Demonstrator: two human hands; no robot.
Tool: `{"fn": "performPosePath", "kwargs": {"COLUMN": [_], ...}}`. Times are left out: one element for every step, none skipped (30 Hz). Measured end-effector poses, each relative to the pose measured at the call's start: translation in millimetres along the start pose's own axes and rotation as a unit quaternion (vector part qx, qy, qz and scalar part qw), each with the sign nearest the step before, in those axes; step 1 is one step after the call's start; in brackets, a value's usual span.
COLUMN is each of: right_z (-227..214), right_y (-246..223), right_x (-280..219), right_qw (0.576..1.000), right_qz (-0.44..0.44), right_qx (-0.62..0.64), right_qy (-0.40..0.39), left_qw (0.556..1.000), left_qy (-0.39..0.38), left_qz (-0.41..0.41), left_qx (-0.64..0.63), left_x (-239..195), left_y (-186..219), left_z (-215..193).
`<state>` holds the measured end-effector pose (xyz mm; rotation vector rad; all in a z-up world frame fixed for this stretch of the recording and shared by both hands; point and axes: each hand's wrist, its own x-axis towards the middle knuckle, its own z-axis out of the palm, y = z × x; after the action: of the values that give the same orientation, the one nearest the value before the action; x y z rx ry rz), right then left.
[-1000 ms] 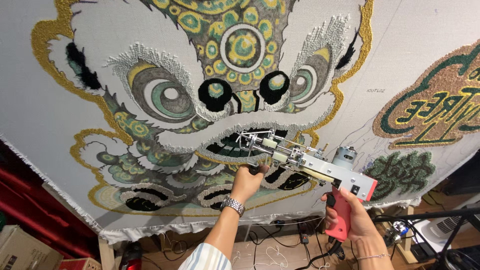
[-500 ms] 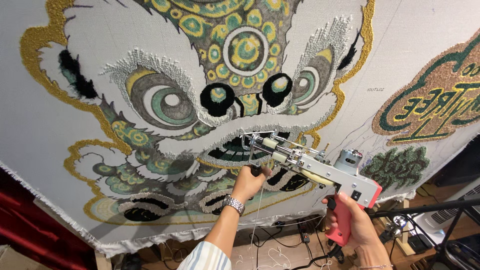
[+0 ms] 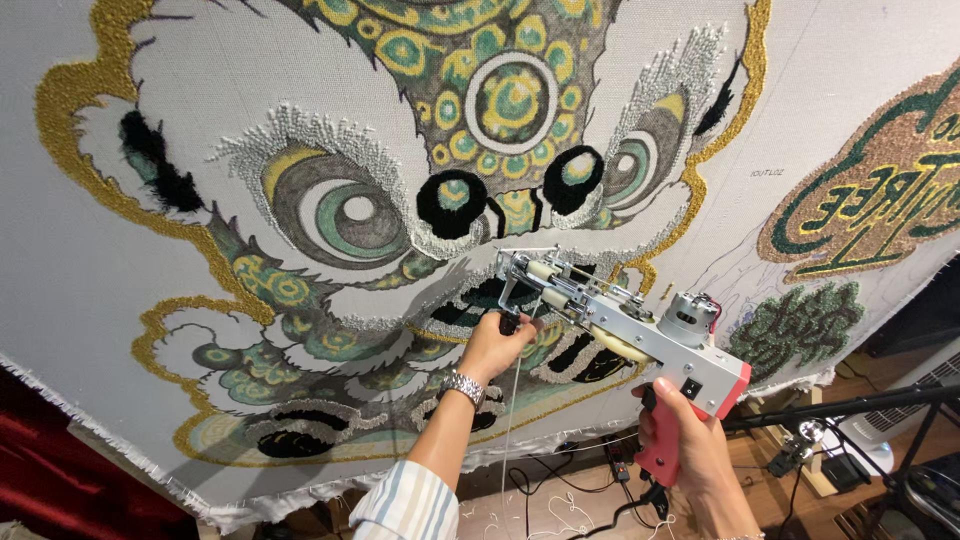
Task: The person uses a handheld electric tufting gun to apply white yarn into a large canvas stretched on a frame. They focus on filling in the nose and mouth area of a stylized lion face design, moving the tool steadily across the surface to create a textured pile.
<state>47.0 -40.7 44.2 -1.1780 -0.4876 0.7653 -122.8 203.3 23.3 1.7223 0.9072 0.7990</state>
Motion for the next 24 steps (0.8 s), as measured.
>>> {"fn": "performPosePath", "kwargs": {"right_z": [2.2,4.9,7.2,9.3,11.7,13.5,15.0,16.3,17.6,19.2,20.6,21.6,22.4,23.2,23.7,23.8,23.5,23.5,23.5,23.8,24.5,25.2,26.4,28.7], "right_y": [0.4,0.2,-0.4,-0.7,-0.9,-1.3,-1.7,-1.9,-2.1,-2.7,-3.3,-3.2,-2.9,-2.6,-1.8,-0.8,0.3,1.1,1.9,2.8,3.6,3.6,3.3,3.4], "right_x": [-0.2,0.5,0.8,0.6,0.7,0.6,0.3,-0.5,-1.0,-0.8,-0.6,-1.0,-1.4,-1.4,-1.5,-1.5,-1.7,-1.9,-2.0,-2.1,-2.2,-2.3,-2.4,-2.0], "right_qw": [1.000,1.000,1.000,1.000,1.000,1.000,1.000,1.000,1.000,1.000,1.000,1.000,1.000,1.000,1.000,0.999,0.999,0.999,0.999,1.000,1.000,1.000,1.000,1.000], "right_qz": [-0.002,-0.004,-0.006,-0.008,-0.009,-0.010,-0.011,-0.011,-0.012,-0.013,-0.012,-0.011,-0.009,-0.011,-0.013,-0.015,-0.012,-0.009,-0.006,-0.006,-0.006,-0.005,-0.009,-0.013], "right_qx": [0.003,0.002,0.002,0.002,0.003,0.004,0.005,0.003,0.002,0.000,-0.003,-0.006,-0.010,-0.012,-0.015,-0.018,-0.020,-0.022,-0.024,-0.023,-0.023,-0.022,-0.017,-0.012], "right_qy": [-0.002,-0.002,-0.003,-0.004,-0.003,-0.002,-0.001,0.003,0.006,0.008,0.011,0.013,0.015,0.018,0.020,0.023,0.023,0.023,0.024,0.020,0.017,0.013,0.017,0.020], "left_qw": [1.000,0.999,0.998,0.999,0.999,0.999,0.999,0.999,0.999,0.999,0.999,0.999,0.999,0.998,0.997,0.997,0.998,0.998,0.997,0.997,0.996,0.996,0.995,0.994], "left_qy": [-0.004,-0.007,-0.010,-0.013,-0.017,-0.021,-0.023,-0.024,-0.026,-0.025,-0.024,-0.022,-0.027,-0.032,-0.036,-0.035,-0.034,-0.032,-0.033,-0.035,-0.036,-0.036,-0.036,-0.036], "left_qz": [0.012,0.024,0.037,0.025,0.012,0.000,0.005,0.009,0.013,0.015,0.017,0.019,0.023,0.027,0.032,0.029,0.027,0.024,0.031,0.038,0.045,0.052,0.059,0.067], "left_qx": [-0.014,-0.028,-0.042,-0.043,-0.044,-0.046,-0.046,-0.046,-0.046,-0.041,-0.036,-0.031,-0.039,-0.047,-0.056,-0.055,-0.055,-0.054,-0.057,-0.060,-0.063,-0.069,-0.075,-0.080], "left_x": [1.3,3.8,5.8,6.7,7.4,8.5,10.5,11.7,12.5,13.8,15.1,15.4,16.1,17.5,19.0,20.4,21.9,23.4,25.0,26.5,27.5,28.4,29.2,29.5], "left_y": [0.9,2.6,4.0,4.7,5.2,5.9,6.7,6.9,6.6,6.4,5.8,4.3,2.4,0.7,-1.2,-3.5,-5.7,-7.5,-8.8,-10.0,-10.8,-10.5,-9.5,-8.2], "left_z": [-0.9,-2.8,-4.6,-6.5,-8.4,-9.3,-10.2,-10.7,-11.1,-11.5,-11.8,-11.9,-12.3,-12.9,-12.9,-12.4,-11.9,-11.8,-11.6,-11.6,-11.8,-11.9,-12.2,-12.8]}}
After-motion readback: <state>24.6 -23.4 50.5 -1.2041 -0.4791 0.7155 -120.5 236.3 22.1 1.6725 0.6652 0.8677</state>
